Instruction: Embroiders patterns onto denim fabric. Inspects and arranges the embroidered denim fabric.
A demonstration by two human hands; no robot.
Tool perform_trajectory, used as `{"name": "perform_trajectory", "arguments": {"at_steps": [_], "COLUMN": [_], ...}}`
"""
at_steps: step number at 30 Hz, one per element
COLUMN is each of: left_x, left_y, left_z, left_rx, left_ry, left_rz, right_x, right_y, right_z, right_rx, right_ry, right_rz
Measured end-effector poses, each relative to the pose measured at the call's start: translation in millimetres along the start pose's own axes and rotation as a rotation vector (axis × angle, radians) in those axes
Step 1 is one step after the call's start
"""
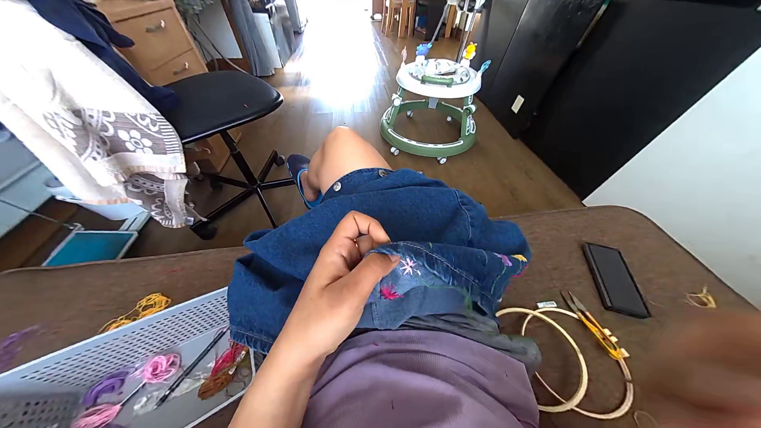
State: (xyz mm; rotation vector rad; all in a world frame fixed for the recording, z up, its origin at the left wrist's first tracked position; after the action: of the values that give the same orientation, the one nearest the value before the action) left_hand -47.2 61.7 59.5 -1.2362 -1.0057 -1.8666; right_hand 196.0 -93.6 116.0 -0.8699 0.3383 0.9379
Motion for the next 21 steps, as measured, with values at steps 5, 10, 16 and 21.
{"name": "perform_trajectory", "arguments": {"at_steps": [5, 10, 16, 21], "left_x": [1.9, 0.3, 1.0, 1.0], "left_y": [-3.1, -5.4, -3.8, -3.5], "left_z": [0.6, -1.0, -4.4, -5.5], "left_rx": [-0.063, -0.063, -0.014, 0.014], "left_ry": [0.063, 0.07, 0.08, 0.074], "left_rz": [0.017, 0.013, 0.01, 0.033], "right_x": [33.3, 44.9, 46.5, 46.1], "right_y": [112.3, 120.8, 118.4, 118.6], "right_z": [26.6, 33.7, 31.8, 32.3], "right_rx": [0.106, 0.162, 0.163, 0.163], "right_ry": [-0.1, -0.04, -0.019, -0.014], "right_rz": [-0.161, -0.245, -0.246, -0.239]}}
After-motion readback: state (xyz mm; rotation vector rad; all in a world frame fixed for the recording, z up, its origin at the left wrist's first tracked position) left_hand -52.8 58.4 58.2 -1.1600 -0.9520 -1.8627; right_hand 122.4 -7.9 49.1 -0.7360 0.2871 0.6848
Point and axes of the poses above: each hand's wrist, its own z-axis towards the middle knuckle, its own y-axis out of the palm, x = y × z, the point moved 2 cm from there along z, towards the middle knuckle, and after that the axes turned 10 degrees about -z, right-handed, at the moved point
